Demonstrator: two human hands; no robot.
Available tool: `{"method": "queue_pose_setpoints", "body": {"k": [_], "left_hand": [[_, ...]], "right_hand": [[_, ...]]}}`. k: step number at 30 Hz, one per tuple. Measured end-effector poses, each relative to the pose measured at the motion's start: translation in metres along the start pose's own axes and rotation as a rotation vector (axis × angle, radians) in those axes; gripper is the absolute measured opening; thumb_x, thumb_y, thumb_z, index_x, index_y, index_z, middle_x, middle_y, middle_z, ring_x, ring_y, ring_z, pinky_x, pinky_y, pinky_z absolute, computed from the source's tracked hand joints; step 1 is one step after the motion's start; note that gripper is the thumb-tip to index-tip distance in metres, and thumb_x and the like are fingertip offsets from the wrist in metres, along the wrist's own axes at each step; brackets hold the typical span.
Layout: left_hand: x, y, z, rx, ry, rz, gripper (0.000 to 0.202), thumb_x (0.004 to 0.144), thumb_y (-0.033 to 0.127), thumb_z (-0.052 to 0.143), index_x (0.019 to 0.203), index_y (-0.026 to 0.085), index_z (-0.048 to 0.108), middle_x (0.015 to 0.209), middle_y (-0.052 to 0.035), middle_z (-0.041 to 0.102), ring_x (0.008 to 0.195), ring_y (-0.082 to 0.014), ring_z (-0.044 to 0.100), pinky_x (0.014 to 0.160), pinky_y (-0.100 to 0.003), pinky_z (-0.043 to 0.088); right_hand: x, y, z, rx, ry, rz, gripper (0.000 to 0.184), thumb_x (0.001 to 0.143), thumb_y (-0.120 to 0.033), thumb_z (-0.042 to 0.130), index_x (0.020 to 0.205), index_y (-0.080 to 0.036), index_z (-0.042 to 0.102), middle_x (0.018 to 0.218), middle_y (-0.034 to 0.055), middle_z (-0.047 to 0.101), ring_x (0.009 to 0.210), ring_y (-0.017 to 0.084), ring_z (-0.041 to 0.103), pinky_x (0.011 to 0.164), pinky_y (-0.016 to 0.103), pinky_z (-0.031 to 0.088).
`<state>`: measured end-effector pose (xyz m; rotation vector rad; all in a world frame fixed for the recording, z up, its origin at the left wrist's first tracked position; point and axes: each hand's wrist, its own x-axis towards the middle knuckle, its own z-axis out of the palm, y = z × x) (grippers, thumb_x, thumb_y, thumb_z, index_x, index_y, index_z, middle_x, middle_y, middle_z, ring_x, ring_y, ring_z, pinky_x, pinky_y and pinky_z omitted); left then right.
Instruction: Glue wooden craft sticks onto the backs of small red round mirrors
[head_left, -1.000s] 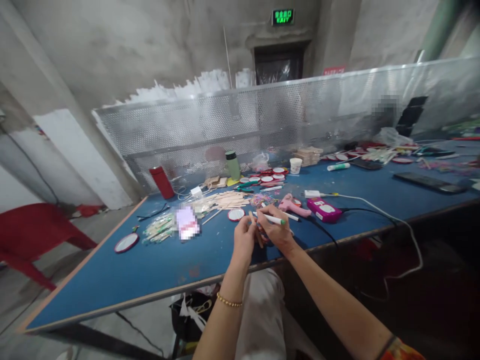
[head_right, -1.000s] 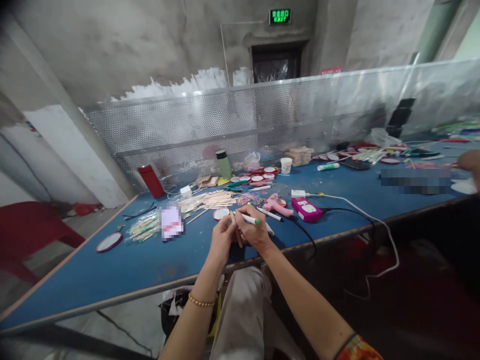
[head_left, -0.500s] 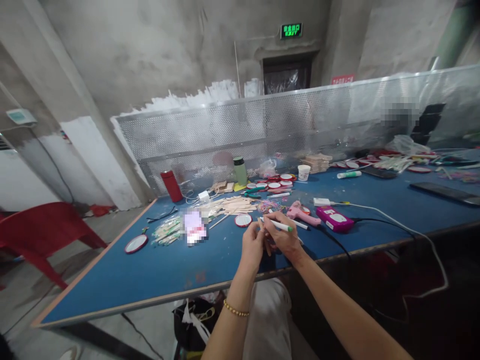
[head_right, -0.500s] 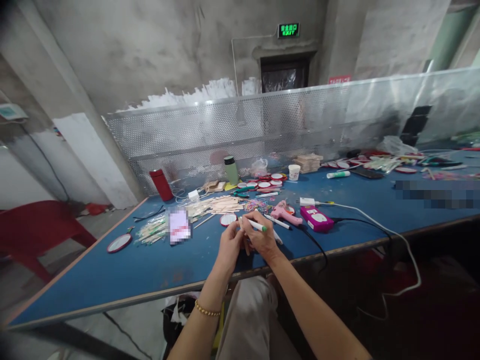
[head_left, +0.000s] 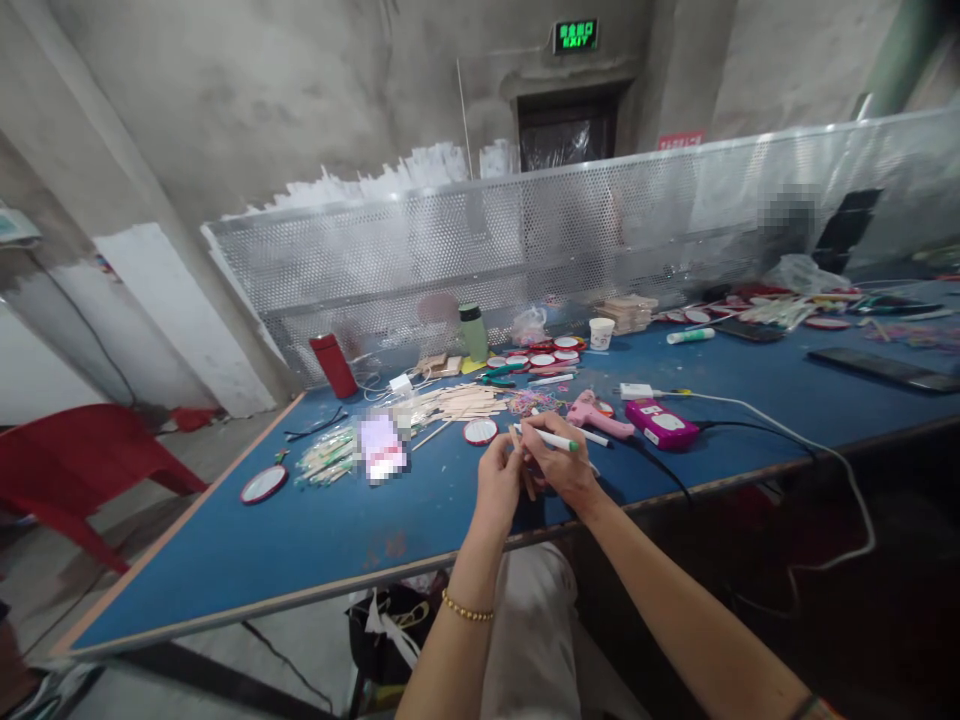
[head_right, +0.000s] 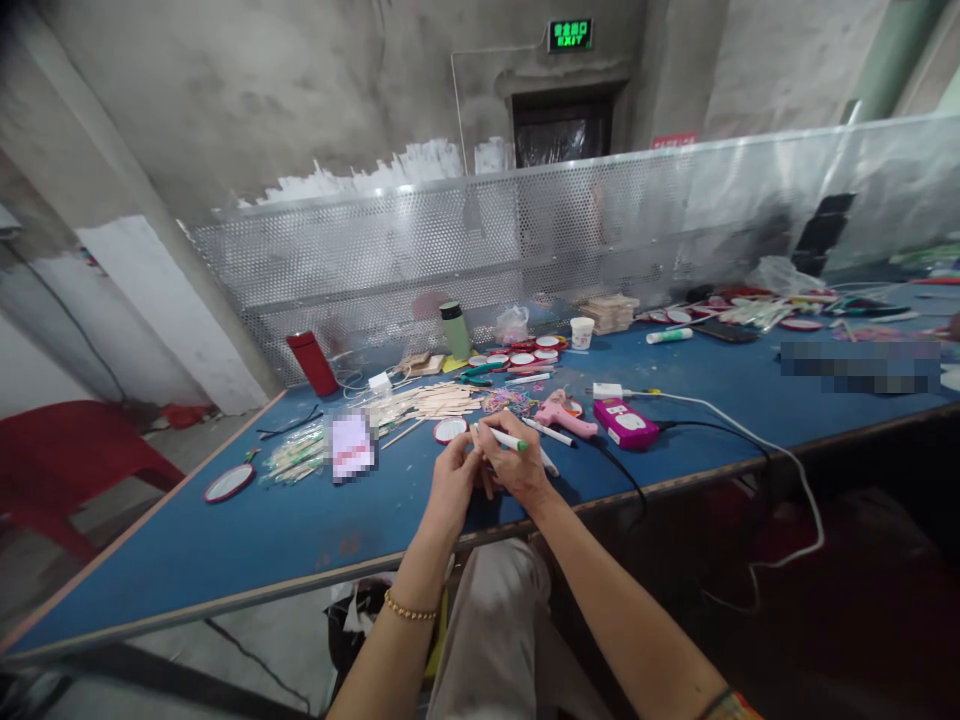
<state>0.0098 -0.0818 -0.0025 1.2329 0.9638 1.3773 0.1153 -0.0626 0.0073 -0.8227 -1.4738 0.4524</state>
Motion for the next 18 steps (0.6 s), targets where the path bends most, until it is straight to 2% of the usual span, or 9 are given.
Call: {"method": "queue_pose_setpoints", "body": {"k": [4, 14, 18], "left_hand": [[-0.0002, 0.0005, 0.0001, -0.017, -0.002, -0.015, 0.047, 0.071, 0.058, 0.069, 0.091, 0.018, 0.057, 0.058, 0.0044, 0.059, 0.043, -0.0123, 0.056, 0.041, -0.023, 0.046], [0.0003, 0.0004, -0.0006, -0.009, -0.003, 0.003, 0.044, 0.071, 0.055, 0.07, 0.09, 0.018, 0.058, 0.057, 0.0047, 0.058, 0.045, -0.012, 0.056, 0.039, -0.021, 0.043], [0.0003, 0.0001, -0.0006, -0.011, -0.014, -0.001, 0.043, 0.072, 0.055, 0.069, 0.09, 0.017, 0.058, 0.056, 0.0047, 0.057, 0.045, -0.0129, 0.056, 0.042, -0.023, 0.046]], "right_hand": [[-0.0007, 0.0024, 0.001, 0.008, 0.003, 0.006, 0.019, 0.087, -0.035, 0.056, 0.078, -0.02, 0.063, 0.07, 0.0006, 0.065, 0.056, 0.013, 0.059, 0.052, 0.024, 0.048], [-0.0005, 0.0014, 0.0011, -0.002, -0.014, 0.001, 0.019, 0.087, -0.035, 0.056, 0.079, -0.021, 0.063, 0.068, -0.0002, 0.064, 0.055, 0.013, 0.058, 0.05, 0.024, 0.046], [-0.0007, 0.0009, 0.0001, 0.008, 0.001, 0.019, 0.019, 0.087, -0.035, 0.057, 0.078, -0.02, 0.063, 0.067, -0.0005, 0.064, 0.054, 0.013, 0.058, 0.05, 0.024, 0.046]]}}
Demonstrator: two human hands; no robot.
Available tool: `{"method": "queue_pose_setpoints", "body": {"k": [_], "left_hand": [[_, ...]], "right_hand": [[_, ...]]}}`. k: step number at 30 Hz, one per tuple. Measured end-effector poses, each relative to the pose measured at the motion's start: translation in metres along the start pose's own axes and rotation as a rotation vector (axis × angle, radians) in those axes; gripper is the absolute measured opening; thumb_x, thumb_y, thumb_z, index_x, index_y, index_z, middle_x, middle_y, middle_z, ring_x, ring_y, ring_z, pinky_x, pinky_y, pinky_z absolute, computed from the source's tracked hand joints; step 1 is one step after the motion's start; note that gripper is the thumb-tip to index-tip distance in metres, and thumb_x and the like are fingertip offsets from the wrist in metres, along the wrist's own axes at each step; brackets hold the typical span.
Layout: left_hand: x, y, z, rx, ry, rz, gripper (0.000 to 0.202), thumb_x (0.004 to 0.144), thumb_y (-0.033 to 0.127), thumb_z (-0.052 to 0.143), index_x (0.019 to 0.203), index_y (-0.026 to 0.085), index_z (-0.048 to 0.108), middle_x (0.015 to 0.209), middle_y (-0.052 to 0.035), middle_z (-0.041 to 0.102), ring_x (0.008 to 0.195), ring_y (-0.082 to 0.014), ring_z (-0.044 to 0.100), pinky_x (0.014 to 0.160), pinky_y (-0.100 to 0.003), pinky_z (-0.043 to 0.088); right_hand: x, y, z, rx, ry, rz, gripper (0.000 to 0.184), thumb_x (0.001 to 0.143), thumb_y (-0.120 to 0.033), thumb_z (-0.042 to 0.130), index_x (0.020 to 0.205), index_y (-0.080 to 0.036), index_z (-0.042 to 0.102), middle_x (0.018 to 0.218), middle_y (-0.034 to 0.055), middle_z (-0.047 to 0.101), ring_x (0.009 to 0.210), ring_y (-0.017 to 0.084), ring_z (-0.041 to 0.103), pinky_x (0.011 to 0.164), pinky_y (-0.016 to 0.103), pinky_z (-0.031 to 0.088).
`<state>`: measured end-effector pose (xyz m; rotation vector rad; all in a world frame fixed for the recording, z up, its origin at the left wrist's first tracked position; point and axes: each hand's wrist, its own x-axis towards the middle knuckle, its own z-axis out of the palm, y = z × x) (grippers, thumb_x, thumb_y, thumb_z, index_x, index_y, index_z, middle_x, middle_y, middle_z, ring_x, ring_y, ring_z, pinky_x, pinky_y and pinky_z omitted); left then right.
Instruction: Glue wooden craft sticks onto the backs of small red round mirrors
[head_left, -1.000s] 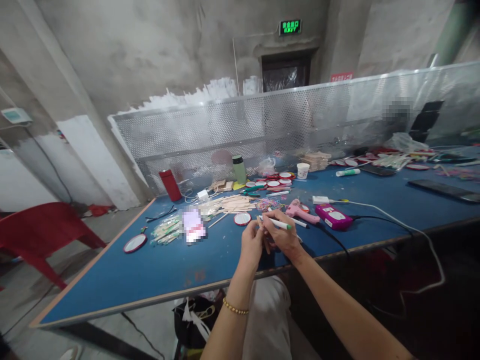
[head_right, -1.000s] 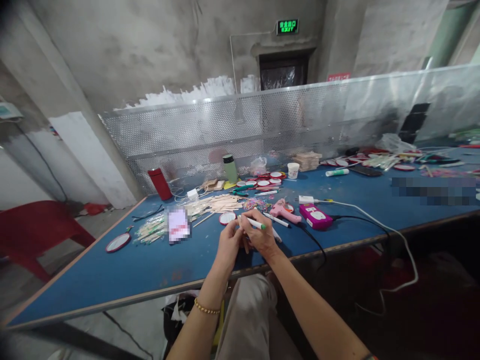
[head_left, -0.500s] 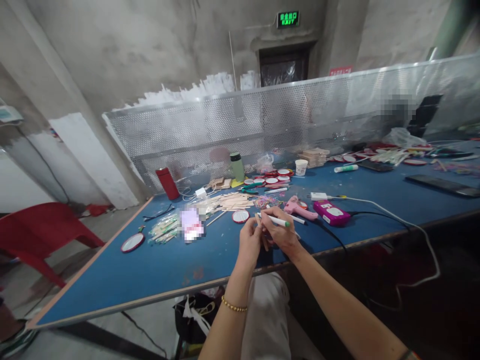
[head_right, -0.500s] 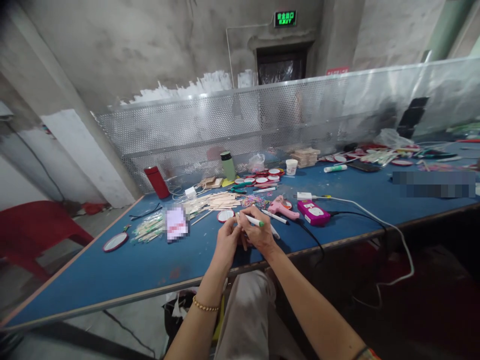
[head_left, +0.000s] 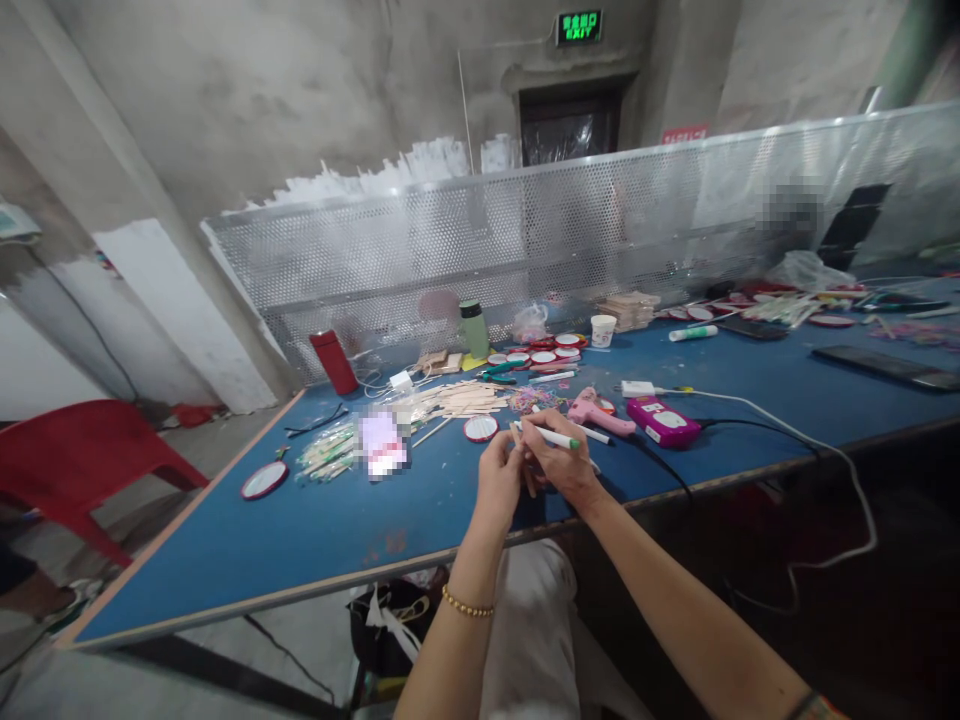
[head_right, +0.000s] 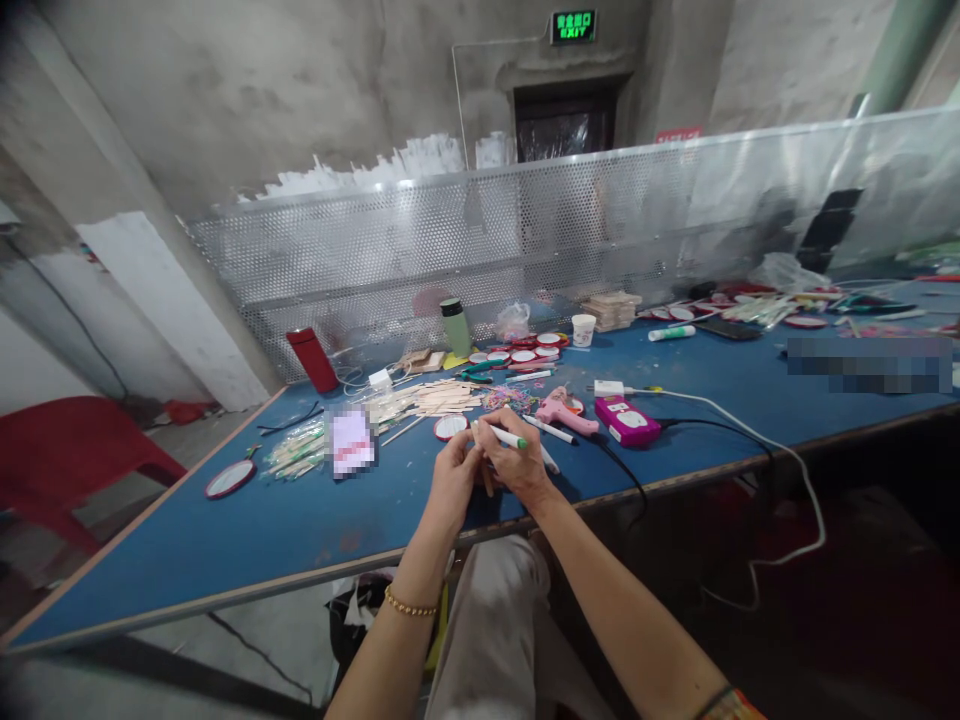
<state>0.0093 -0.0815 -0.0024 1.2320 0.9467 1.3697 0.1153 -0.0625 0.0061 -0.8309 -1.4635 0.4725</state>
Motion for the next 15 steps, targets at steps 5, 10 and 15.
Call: {"method": "queue_pose_setpoints", "body": {"k": [5, 10, 15], "left_hand": [[-0.0001, 0.0007, 0.0002, 0.011, 0.0, -0.003, 0.038, 0.075, 0.052, 0.067, 0.09, 0.018, 0.057, 0.053, 0.0053, 0.056, 0.041, -0.0121, 0.054, 0.041, -0.023, 0.044], [-0.0005, 0.0014, -0.0001, 0.033, -0.008, -0.007, 0.037, 0.076, 0.051, 0.066, 0.089, 0.018, 0.057, 0.05, 0.0062, 0.054, 0.037, -0.0108, 0.05, 0.039, -0.022, 0.04], [0.0001, 0.0001, 0.0003, 0.016, 0.002, -0.003, 0.042, 0.073, 0.054, 0.068, 0.091, 0.018, 0.057, 0.053, 0.0058, 0.056, 0.038, -0.0117, 0.051, 0.039, -0.023, 0.042]], "right_hand": [[0.0002, 0.0013, -0.0008, -0.011, -0.009, -0.028, 0.019, 0.087, -0.036, 0.057, 0.078, -0.02, 0.063, 0.067, -0.0003, 0.064, 0.055, 0.013, 0.058, 0.051, 0.024, 0.047], [0.0007, -0.0006, -0.0005, -0.024, -0.021, -0.026, 0.018, 0.086, -0.036, 0.057, 0.079, -0.021, 0.063, 0.066, -0.0003, 0.064, 0.054, 0.013, 0.058, 0.05, 0.024, 0.047], [0.0005, -0.0042, -0.0004, -0.012, -0.015, -0.013, 0.021, 0.087, -0.038, 0.056, 0.078, -0.021, 0.064, 0.066, -0.0002, 0.064, 0.052, 0.013, 0.058, 0.049, 0.024, 0.047]]}}
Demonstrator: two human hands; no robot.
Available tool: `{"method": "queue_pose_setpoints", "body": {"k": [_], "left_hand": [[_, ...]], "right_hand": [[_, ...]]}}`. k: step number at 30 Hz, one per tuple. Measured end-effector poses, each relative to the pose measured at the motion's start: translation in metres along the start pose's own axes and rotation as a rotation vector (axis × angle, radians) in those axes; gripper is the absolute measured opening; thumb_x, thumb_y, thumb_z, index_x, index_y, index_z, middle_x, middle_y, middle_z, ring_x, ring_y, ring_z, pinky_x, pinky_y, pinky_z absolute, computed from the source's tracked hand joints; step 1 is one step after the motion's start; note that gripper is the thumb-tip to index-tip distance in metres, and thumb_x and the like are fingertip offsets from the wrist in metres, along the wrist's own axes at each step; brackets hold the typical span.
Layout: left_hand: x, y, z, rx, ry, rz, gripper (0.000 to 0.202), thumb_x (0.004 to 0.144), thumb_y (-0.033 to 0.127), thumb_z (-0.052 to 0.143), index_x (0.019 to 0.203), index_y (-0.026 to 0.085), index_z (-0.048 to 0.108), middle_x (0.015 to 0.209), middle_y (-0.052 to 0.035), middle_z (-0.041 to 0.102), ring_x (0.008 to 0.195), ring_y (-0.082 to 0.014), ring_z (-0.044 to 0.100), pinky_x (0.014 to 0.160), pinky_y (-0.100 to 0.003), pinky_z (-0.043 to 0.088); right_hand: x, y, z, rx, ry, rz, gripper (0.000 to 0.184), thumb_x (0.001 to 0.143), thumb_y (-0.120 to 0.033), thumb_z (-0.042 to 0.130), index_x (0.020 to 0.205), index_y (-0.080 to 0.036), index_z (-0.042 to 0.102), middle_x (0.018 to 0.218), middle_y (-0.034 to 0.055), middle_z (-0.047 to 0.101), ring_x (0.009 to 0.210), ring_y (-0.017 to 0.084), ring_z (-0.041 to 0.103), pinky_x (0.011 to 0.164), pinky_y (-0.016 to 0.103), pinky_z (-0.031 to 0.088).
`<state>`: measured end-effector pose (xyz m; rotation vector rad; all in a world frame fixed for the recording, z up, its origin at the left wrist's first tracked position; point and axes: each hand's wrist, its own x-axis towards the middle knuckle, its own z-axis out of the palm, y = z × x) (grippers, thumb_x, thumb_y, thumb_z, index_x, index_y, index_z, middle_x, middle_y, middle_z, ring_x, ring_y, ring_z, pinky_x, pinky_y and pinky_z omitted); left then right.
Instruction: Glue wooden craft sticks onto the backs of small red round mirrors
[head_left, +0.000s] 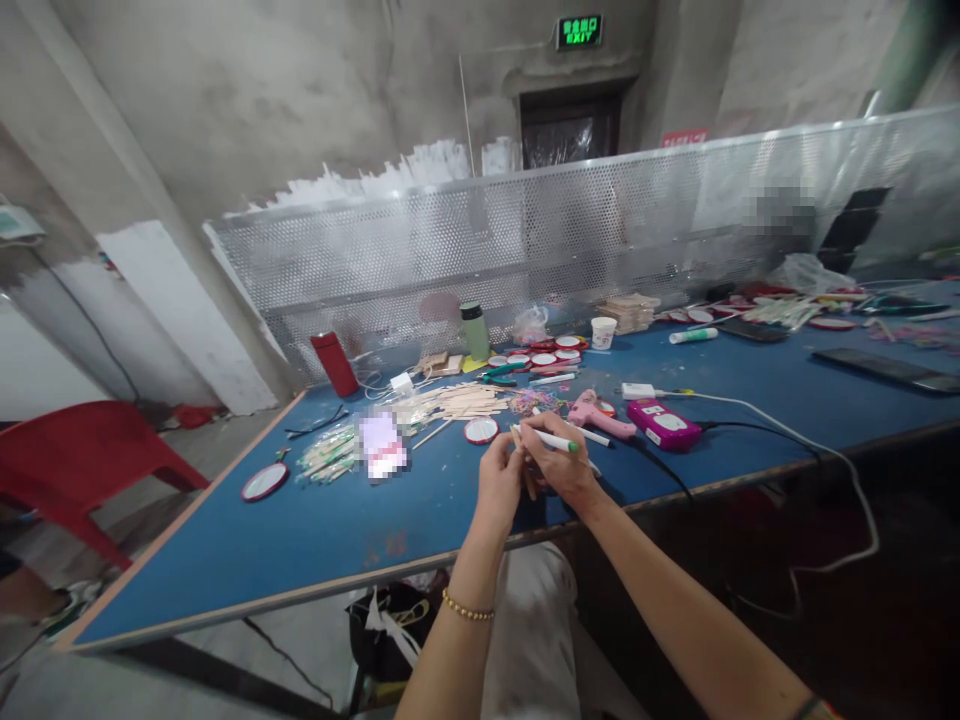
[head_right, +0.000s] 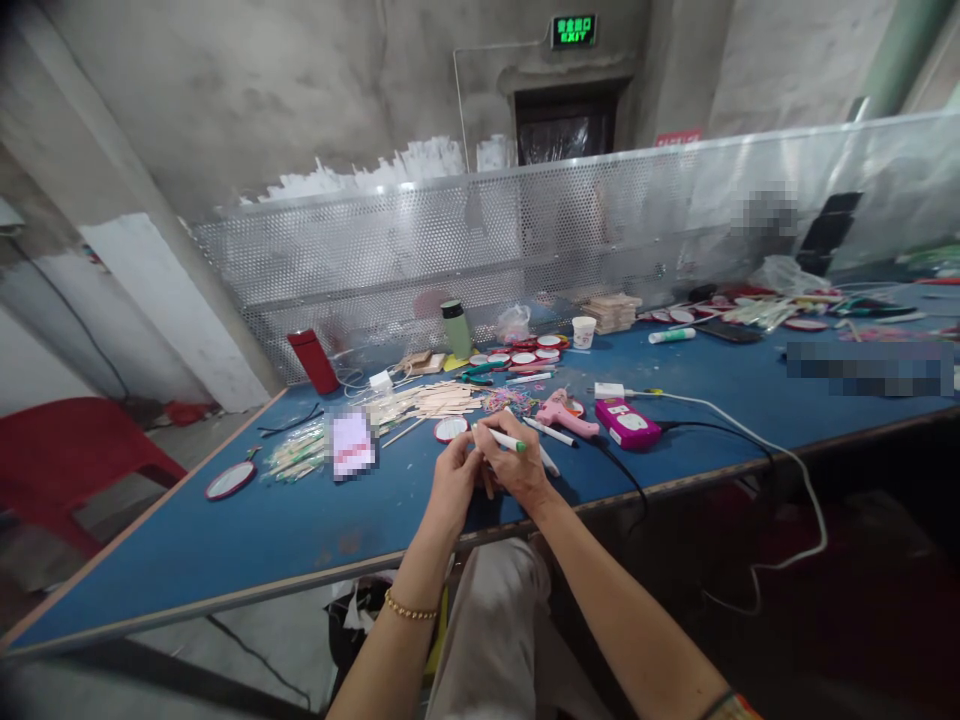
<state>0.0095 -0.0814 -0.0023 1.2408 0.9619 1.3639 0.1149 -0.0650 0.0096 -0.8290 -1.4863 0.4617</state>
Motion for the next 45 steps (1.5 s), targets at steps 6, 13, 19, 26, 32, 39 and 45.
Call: {"method": "queue_pose_setpoints", "body": {"k": [6, 13, 19, 26, 32, 39, 45], "left_hand": [[0.0005, 0.0004, 0.001, -0.027, -0.003, -0.005, 0.047, 0.07, 0.058, 0.069, 0.089, 0.018, 0.056, 0.056, 0.0043, 0.059, 0.04, -0.0136, 0.056, 0.038, -0.024, 0.043], [-0.0003, 0.0, 0.0004, 0.012, 0.001, 0.003, 0.044, 0.074, 0.057, 0.067, 0.09, 0.018, 0.057, 0.051, 0.006, 0.056, 0.036, -0.0118, 0.052, 0.038, -0.023, 0.043], [0.0001, -0.0002, 0.0005, 0.015, -0.008, 0.018, 0.042, 0.075, 0.056, 0.066, 0.09, 0.017, 0.057, 0.049, 0.0065, 0.055, 0.034, -0.0113, 0.051, 0.037, -0.022, 0.042], [0.0, -0.0006, -0.0001, -0.046, -0.015, -0.001, 0.042, 0.072, 0.054, 0.069, 0.088, 0.018, 0.055, 0.06, 0.0049, 0.06, 0.038, -0.0107, 0.054, 0.038, -0.023, 0.044], [-0.0001, 0.0007, 0.0009, -0.041, 0.0, -0.009, 0.045, 0.07, 0.055, 0.069, 0.09, 0.017, 0.057, 0.061, 0.0043, 0.061, 0.04, -0.0123, 0.056, 0.04, -0.025, 0.047], [-0.0015, 0.0042, 0.0019, -0.05, -0.02, -0.015, 0.044, 0.071, 0.055, 0.069, 0.091, 0.018, 0.056, 0.057, 0.0047, 0.06, 0.04, -0.0132, 0.056, 0.038, -0.023, 0.044], [0.0001, 0.0001, -0.0001, -0.054, -0.033, -0.013, 0.039, 0.072, 0.052, 0.069, 0.088, 0.019, 0.055, 0.059, 0.0046, 0.061, 0.04, -0.0117, 0.055, 0.04, -0.024, 0.045]], "right_hand": [[-0.0005, -0.0011, 0.0006, 0.021, 0.038, 0.029, 0.022, 0.087, -0.038, 0.058, 0.078, -0.02, 0.066, 0.064, -0.0003, 0.063, 0.048, 0.012, 0.055, 0.046, 0.024, 0.045], [-0.0003, -0.0024, 0.0006, 0.029, 0.016, 0.008, 0.023, 0.087, -0.04, 0.058, 0.079, -0.02, 0.067, 0.062, -0.0011, 0.061, 0.05, 0.012, 0.055, 0.049, 0.024, 0.046], [-0.0003, -0.0007, 0.0012, 0.019, 0.009, 0.027, 0.023, 0.086, -0.04, 0.059, 0.077, -0.02, 0.065, 0.062, -0.0009, 0.061, 0.05, 0.012, 0.056, 0.047, 0.023, 0.045], [-0.0013, 0.0008, 0.0004, 0.033, 0.071, 0.054, 0.021, 0.086, -0.037, 0.057, 0.073, -0.02, 0.06, 0.061, -0.0012, 0.061, 0.046, 0.012, 0.055, 0.043, 0.022, 0.045], [-0.0008, 0.0004, 0.0009, 0.031, 0.052, 0.019, 0.021, 0.086, -0.036, 0.057, 0.072, -0.02, 0.059, 0.062, -0.001, 0.062, 0.049, 0.012, 0.057, 0.046, 0.023, 0.047], [0.0007, 0.0029, 0.0013, -0.002, 0.049, -0.014, 0.019, 0.086, -0.034, 0.056, 0.073, -0.02, 0.06, 0.064, -0.0006, 0.062, 0.052, 0.012, 0.057, 0.048, 0.023, 0.048], [-0.0007, 0.0028, 0.0012, 0.016, 0.052, 0.024, 0.02, 0.087, -0.036, 0.057, 0.074, -0.02, 0.061, 0.063, -0.0002, 0.063, 0.052, 0.013, 0.058, 0.047, 0.023, 0.048]]}}
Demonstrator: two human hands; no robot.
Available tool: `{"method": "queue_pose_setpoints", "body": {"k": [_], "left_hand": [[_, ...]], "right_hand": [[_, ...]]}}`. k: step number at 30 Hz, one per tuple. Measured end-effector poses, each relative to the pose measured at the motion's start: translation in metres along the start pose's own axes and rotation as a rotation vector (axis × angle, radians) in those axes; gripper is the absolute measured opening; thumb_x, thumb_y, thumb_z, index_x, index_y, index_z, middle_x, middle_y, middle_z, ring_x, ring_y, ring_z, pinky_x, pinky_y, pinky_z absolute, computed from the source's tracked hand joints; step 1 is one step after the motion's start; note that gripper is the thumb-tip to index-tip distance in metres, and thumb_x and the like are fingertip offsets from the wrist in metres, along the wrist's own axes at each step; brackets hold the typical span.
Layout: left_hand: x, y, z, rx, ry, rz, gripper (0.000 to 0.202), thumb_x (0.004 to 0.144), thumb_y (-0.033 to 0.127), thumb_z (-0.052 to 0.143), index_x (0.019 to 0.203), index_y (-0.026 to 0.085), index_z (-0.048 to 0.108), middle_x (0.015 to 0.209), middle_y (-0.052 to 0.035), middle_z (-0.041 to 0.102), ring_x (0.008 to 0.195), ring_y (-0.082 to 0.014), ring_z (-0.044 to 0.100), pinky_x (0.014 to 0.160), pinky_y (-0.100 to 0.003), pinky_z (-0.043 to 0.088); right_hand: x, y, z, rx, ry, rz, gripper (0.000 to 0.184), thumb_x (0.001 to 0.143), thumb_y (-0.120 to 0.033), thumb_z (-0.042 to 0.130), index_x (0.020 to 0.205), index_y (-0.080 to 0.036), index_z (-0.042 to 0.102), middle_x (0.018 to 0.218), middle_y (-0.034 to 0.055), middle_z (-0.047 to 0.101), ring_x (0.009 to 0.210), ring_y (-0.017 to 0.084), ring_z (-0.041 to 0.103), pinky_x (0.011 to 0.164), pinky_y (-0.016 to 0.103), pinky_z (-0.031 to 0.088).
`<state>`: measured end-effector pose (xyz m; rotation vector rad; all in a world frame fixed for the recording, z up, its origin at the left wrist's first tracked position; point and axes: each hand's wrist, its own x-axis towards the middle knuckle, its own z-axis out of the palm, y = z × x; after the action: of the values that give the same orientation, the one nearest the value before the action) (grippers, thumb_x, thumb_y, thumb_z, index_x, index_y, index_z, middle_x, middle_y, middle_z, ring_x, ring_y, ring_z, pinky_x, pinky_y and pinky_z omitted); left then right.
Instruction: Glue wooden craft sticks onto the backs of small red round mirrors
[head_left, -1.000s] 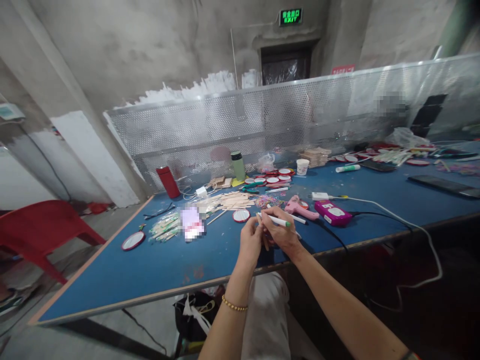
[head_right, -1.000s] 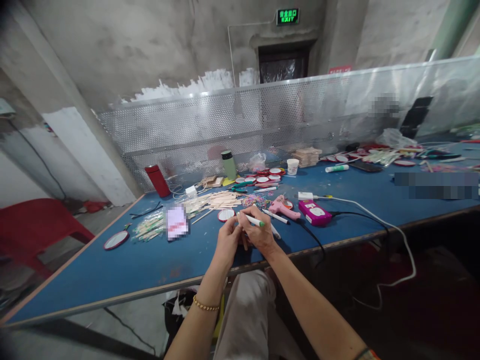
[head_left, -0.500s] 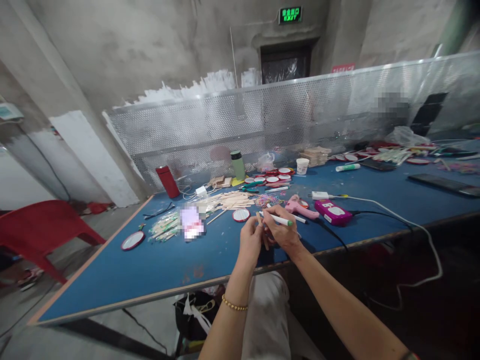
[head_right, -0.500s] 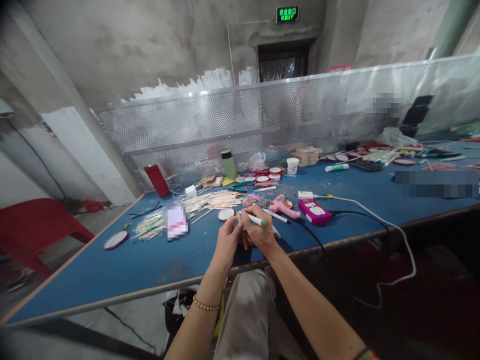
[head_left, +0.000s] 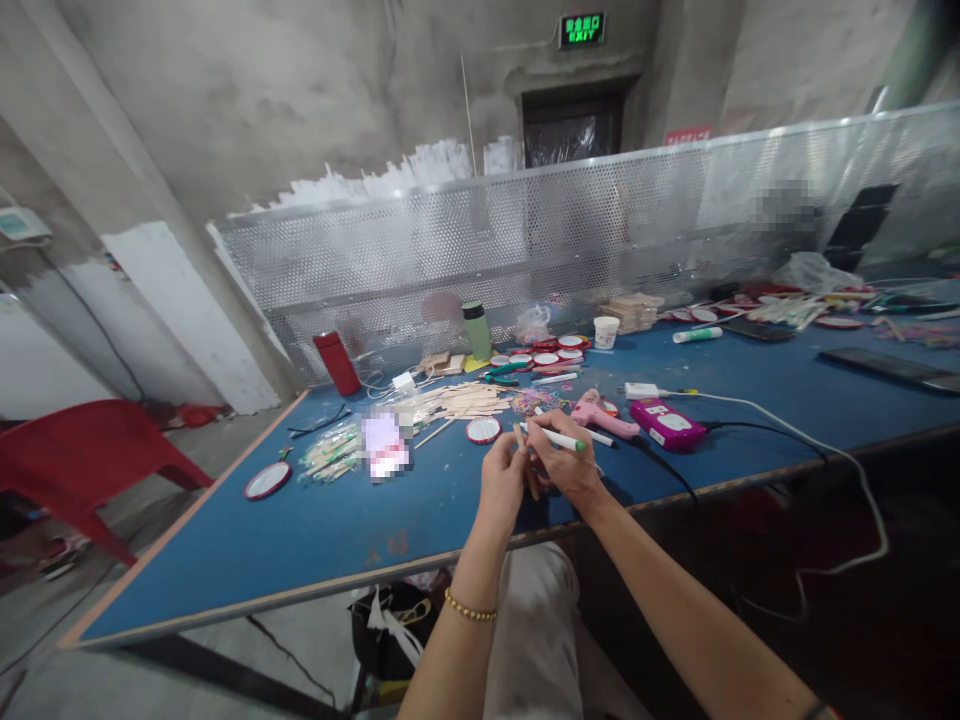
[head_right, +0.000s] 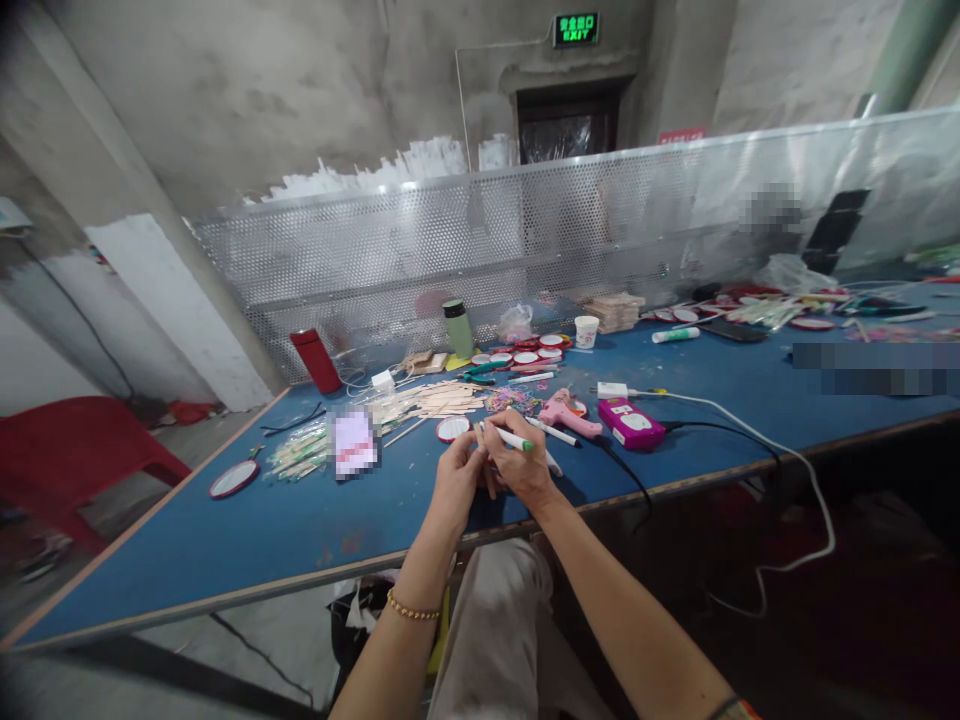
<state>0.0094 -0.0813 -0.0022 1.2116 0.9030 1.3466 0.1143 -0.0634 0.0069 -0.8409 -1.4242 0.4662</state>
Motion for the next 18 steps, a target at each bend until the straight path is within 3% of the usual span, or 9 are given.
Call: {"method": "queue_pose_setpoints", "body": {"k": [9, 18], "left_hand": [[0.0012, -0.0006, 0.0014, 0.003, 0.025, 0.016, 0.037, 0.072, 0.049, 0.069, 0.088, 0.017, 0.057, 0.056, 0.0051, 0.059, 0.036, -0.0117, 0.053, 0.036, -0.022, 0.041], [0.0017, 0.0026, -0.0014, -0.095, 0.025, -0.126, 0.034, 0.066, 0.033, 0.071, 0.091, 0.015, 0.057, 0.069, -0.0049, 0.071, 0.051, -0.0184, 0.067, 0.051, -0.028, 0.053]], "right_hand": [[-0.0012, -0.0025, -0.001, 0.021, -0.004, 0.009, 0.019, 0.085, -0.036, 0.059, 0.074, -0.021, 0.061, 0.061, -0.0012, 0.061, 0.049, 0.012, 0.056, 0.045, 0.023, 0.047], [0.0019, 0.0025, -0.001, 0.084, 0.186, 0.107, 0.021, 0.083, -0.038, 0.061, 0.07, -0.021, 0.058, 0.056, -0.0036, 0.057, 0.041, 0.011, 0.05, 0.04, 0.024, 0.044]]}}
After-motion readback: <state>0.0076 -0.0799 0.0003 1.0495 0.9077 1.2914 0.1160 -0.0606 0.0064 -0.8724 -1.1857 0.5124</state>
